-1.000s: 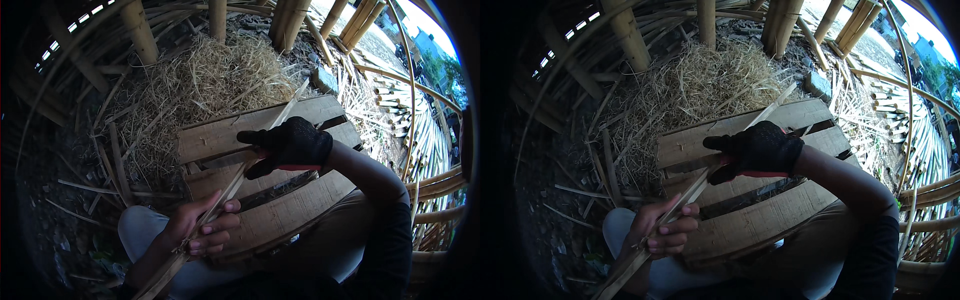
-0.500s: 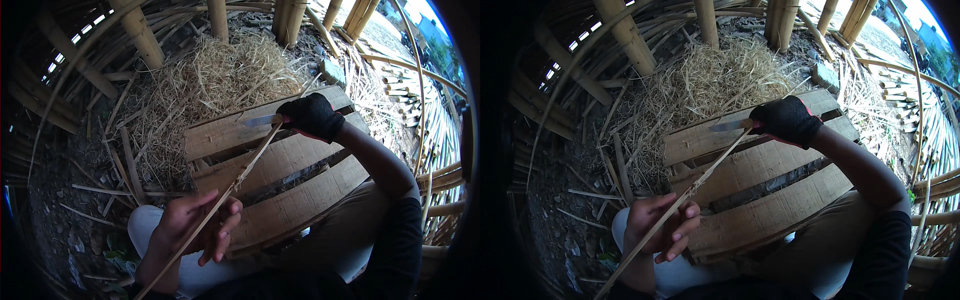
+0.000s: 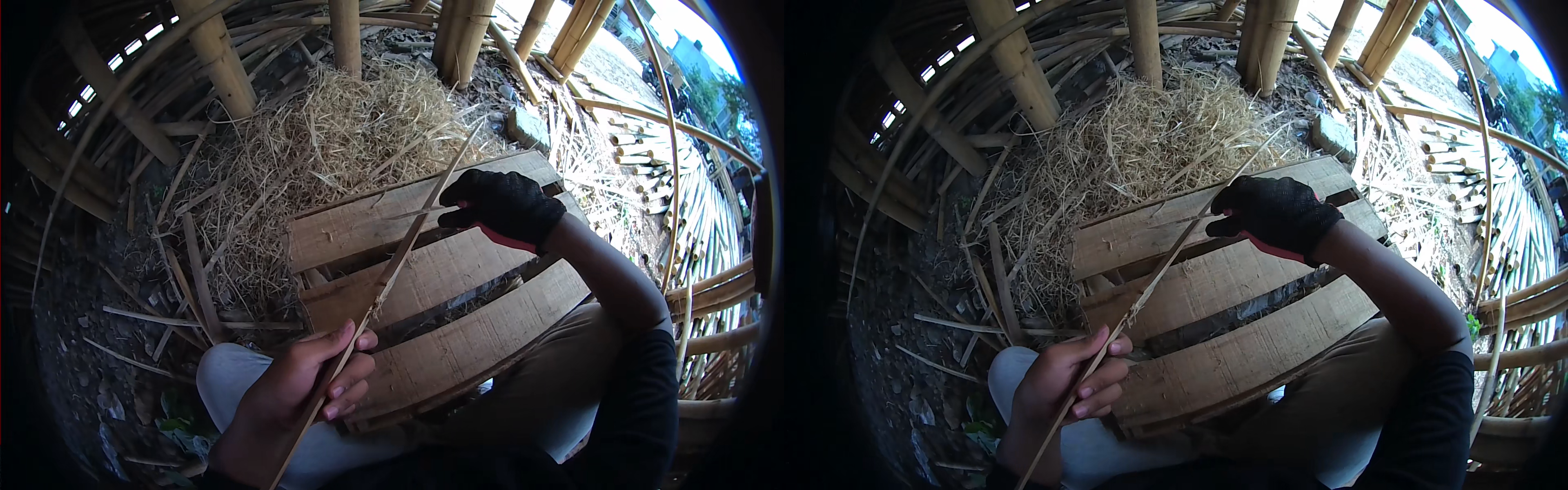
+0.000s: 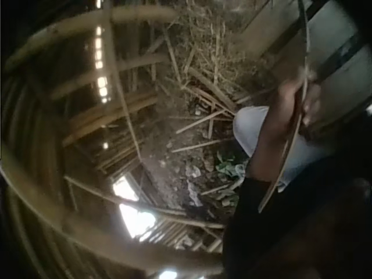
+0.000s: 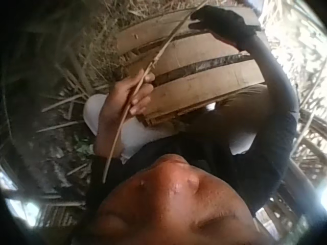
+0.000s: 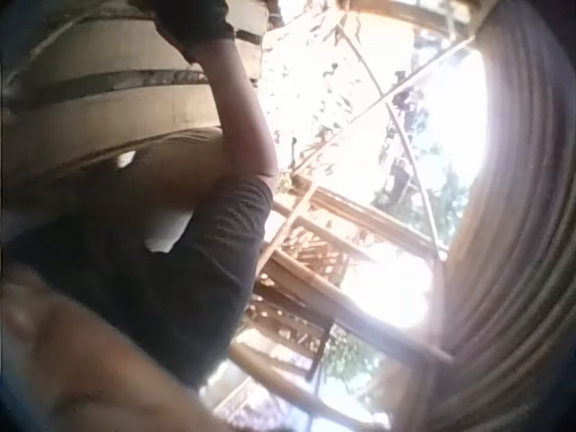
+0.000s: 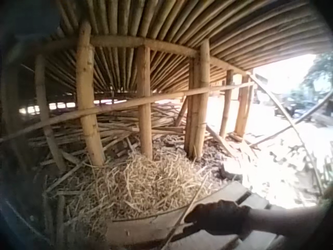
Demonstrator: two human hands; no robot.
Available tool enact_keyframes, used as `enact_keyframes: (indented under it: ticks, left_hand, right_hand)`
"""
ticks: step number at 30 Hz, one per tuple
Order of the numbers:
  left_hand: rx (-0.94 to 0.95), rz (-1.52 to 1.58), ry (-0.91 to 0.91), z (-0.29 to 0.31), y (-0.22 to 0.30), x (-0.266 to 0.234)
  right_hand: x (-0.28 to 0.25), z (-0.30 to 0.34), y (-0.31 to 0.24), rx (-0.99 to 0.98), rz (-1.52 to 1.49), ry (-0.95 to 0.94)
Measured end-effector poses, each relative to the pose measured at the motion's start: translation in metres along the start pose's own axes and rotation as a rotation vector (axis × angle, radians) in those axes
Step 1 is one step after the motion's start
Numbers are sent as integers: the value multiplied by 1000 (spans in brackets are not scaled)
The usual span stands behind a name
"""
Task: The person sits on the ground and uses a knife to shave a long bamboo strip, repeatedly scraping along its length to remove thin layers. The person holds the strip with one hand and guides the knife with the other, working over a wooden pallet.
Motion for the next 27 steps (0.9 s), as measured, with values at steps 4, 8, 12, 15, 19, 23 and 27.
enact_keyframes:
  ticks: [4, 8, 12, 15, 19, 23, 27]
  left_hand:
    - [-12, -115, 87, 1, -3, 9]
    - [-50, 54, 54, -4, -8, -1]
    - [-70, 45, 144, -2, -1, -6]
    - [-88, -8, 159, -2, -1, -3]
    - [-97, -64, 232, 3, -3, -4]
    - [-116, -163, 231, 5, -6, -3]
    - [-88, -226, 275, -1, -12, -4]
  right_hand:
    - [15, 7, -14, -44, -120, -177]
    - [24, 8, -34, -133, -17, -92]
    - [37, -4, -42, -25, 137, -171]
    - [46, 4, -59, -263, 41, -110]
    - [44, 20, -86, -513, 94, -3]
    - [40, 24, -84, -598, 292, 28]
    - [53, 0, -47, -328, 202, 4]
Point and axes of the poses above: each hand's wrist, its own z-axis away from the middle knuckle, its own x-axis out of the palm, y = z × x, the point moved 7 cm from there along -z, towards the middle knuckle, and after that the axes turned 3 degrees about y, right-handed, at the moved point
